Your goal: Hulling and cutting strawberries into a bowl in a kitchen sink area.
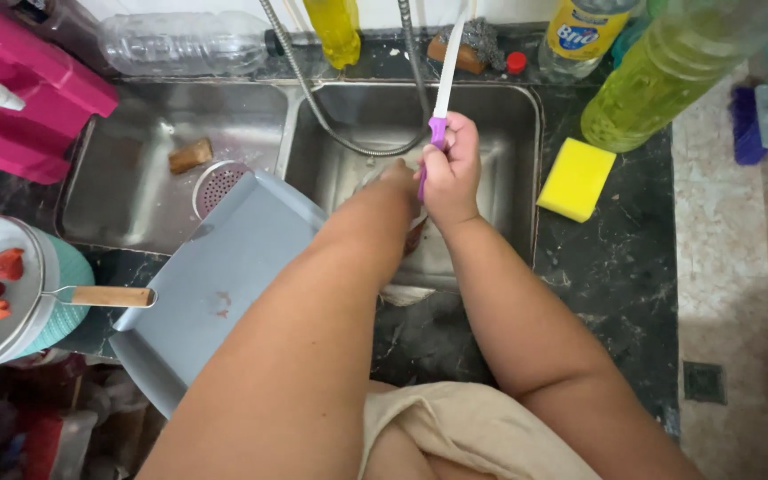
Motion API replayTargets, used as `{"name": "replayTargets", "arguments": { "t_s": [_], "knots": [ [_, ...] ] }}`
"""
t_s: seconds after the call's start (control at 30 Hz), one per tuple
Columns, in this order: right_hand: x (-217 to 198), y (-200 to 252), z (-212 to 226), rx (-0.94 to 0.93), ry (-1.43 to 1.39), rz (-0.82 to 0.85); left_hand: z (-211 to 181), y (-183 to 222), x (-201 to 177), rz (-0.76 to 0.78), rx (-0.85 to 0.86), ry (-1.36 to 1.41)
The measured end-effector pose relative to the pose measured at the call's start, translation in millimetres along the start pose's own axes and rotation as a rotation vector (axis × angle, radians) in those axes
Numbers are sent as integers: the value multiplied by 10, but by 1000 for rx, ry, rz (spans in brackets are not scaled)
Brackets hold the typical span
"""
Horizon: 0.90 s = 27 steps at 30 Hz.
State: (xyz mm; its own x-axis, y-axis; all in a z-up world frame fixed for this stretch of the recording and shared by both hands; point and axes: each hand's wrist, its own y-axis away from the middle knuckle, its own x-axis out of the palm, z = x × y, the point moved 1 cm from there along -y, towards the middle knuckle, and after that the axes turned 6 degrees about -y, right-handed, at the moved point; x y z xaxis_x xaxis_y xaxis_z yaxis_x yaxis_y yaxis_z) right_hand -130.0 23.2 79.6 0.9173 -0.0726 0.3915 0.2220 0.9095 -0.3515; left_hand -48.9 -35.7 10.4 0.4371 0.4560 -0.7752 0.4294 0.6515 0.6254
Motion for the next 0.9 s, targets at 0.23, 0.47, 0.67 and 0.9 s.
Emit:
{"name": "replayTargets", "arguments": {
  "t_s": [0.23,0.47,0.67,0.9],
  "knots": [
    [54,5,60,68,-8,-8,131,-71,-159,49,-4,-23],
    [26,-59,-18,213,-24,82,323,13,-48,100,-17,1],
    [-102,-165,55,348,51,101,870,455,35,-162,-179,386],
    [-69,-173,82,417,60,199,525,1940,-362,-441,12,1898]
  ]
}}
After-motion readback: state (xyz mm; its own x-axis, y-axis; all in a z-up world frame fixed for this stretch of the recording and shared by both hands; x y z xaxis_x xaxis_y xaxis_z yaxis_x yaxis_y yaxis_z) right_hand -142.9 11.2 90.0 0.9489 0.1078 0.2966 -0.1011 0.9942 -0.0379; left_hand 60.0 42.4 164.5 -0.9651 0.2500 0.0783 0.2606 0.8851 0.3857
